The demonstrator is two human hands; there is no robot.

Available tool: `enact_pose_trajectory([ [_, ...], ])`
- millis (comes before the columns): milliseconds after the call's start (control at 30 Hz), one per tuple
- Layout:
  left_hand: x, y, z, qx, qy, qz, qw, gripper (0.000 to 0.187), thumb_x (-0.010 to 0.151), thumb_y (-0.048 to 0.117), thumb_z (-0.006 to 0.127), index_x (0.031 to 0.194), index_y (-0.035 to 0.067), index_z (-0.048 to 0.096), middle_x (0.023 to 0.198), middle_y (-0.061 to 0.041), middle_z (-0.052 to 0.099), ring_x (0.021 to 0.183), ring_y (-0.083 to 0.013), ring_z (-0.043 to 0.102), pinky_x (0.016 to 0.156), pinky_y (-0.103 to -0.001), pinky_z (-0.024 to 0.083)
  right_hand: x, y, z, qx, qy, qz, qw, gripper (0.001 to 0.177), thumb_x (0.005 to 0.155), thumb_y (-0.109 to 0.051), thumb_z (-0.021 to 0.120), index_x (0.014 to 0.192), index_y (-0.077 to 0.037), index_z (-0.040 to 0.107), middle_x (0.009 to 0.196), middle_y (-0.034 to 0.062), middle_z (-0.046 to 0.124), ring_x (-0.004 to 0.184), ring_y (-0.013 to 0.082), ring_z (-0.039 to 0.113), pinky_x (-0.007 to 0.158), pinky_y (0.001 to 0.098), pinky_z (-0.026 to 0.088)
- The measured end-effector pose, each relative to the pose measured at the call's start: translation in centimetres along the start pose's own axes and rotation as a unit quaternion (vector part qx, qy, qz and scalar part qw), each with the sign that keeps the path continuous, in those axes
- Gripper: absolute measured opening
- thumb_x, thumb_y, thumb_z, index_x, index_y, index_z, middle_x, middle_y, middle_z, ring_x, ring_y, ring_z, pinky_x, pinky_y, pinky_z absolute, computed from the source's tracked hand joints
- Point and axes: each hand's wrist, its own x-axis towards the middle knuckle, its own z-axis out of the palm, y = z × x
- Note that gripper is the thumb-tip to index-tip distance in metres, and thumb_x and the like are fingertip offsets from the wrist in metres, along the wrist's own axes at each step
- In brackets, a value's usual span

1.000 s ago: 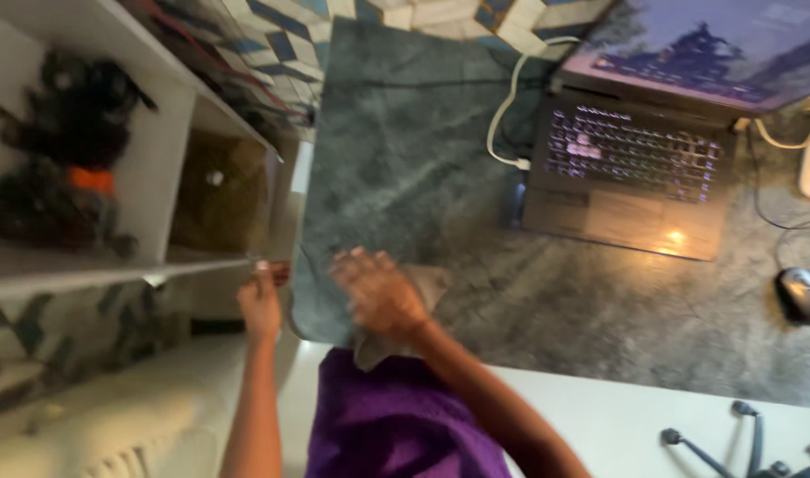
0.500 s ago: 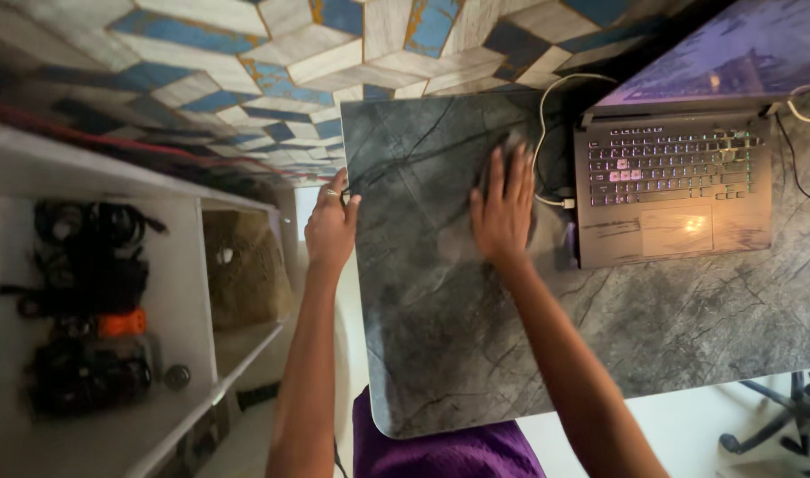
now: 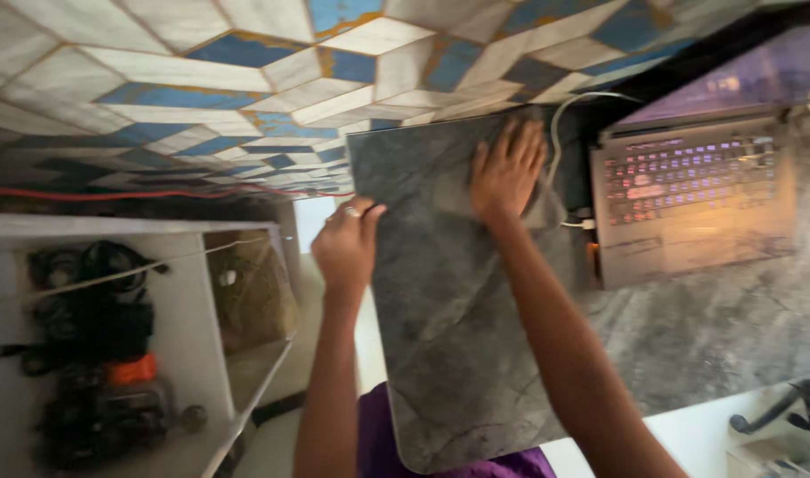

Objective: The person wipes a marble-patterned desk surface with a cloth, then cleans the lid and screen of a laptop. They move a power strip and mouse, wipe the desk again, and place a book and a sheet of paper on the desk.

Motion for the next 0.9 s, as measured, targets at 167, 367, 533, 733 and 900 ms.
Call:
enact_pose_trajectory([
  [167,1.5,-0.1,-0.7,-0.094,-0.025,-0.025,0.995,0.01,0.099,0.011,0.063,0.109,0.009,0.067,0.1,-0.01,0.073,0.092,-0.0316,0.07,0.08,-0.042,0.054,0.3,-7.3,2.7,-0.021,0.011,0.084,0.996,0.078,0.108,-0.047,0.041,0.159,0.01,0.025,0.163,0.033,0.026,0.154,0.0468,0.016,0.127,0.0553,0.011],
  [367,3.2,-2.3,-2.0,-0.064,-0.108,0.0,0.992,0.028,0.089,-0.005,0.058,0.112,0.007,0.069,0.098,-0.014,0.072,0.095,-0.0359,0.068,0.084,-0.048,0.052,-5.8,-18.3,3.9,-0.118,-0.019,-0.13,0.984,0.081,0.107,-0.045,0.047,0.164,0.004,0.02,0.168,0.027,0.022,0.157,0.0467,0.014,0.131,0.0526,0.009],
  [533,4.8,-3.7,-1.0,0.04,-0.149,-0.003,0.988,0.011,0.096,0.008,0.064,0.105,0.005,0.069,0.101,-0.022,0.069,0.097,-0.0422,0.065,0.085,-0.05,0.05,-7.1,-17.9,0.0,0.054,-0.124,-0.228,0.964,0.082,0.091,-0.036,0.051,0.155,0.006,0.022,0.161,0.0284,0.016,0.152,0.0482,0.012,0.123,0.0576,0.01],
  [733,5.6,-3.6,0.1,0.002,-0.095,0.046,0.994,0.019,0.097,0.003,0.058,0.108,0.007,0.073,0.102,-0.021,0.069,0.1,-0.0433,0.063,0.087,-0.051,0.05,-17.3,-14.7,-2.9,-0.016,-0.114,-0.243,0.963,0.072,0.094,-0.017,0.048,0.159,0.005,0.025,0.17,0.0229,0.017,0.158,0.0419,0.013,0.127,0.0551,0.012],
  [900,3.7,-0.9,0.0,-0.035,-0.097,0.0,0.995,0.018,0.097,0.006,0.06,0.11,0.009,0.072,0.105,-0.019,0.069,0.097,-0.04,0.066,0.083,-0.049,0.051,-28.4,-9.7,-6.7,-0.018,-0.201,-0.355,0.913,0.076,0.085,-0.022,0.053,0.152,0.009,0.038,0.164,0.0255,0.024,0.152,0.0441,0.018,0.121,0.0579,0.017],
])
